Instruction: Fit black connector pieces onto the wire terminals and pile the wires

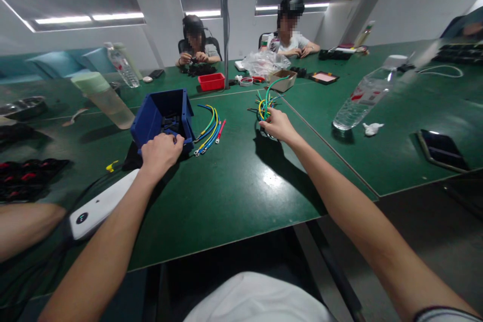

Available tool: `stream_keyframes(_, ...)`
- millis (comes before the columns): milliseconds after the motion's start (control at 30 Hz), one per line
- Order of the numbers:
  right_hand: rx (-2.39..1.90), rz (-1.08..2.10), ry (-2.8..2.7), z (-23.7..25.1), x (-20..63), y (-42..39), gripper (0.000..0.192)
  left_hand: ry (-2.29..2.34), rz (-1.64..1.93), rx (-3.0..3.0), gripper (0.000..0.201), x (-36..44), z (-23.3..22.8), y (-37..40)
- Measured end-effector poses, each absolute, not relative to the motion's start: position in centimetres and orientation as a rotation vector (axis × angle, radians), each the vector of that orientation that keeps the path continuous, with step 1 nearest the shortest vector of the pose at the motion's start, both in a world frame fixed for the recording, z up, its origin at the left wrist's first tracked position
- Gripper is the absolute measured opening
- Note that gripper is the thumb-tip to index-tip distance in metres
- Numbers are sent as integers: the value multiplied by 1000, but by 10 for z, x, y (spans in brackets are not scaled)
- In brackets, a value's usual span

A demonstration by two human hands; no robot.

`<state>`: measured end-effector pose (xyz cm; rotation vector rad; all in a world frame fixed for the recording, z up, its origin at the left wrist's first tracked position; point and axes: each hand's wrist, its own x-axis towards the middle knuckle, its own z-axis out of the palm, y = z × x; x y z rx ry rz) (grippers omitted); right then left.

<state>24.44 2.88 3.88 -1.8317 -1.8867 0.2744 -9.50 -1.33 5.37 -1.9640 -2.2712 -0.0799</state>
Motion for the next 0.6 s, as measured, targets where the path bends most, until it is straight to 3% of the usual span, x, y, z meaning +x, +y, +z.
stream_keyframes(600,-1956,288,-1917,37,247,28,21,-2257,-87,-1982,62,-99,50,-12)
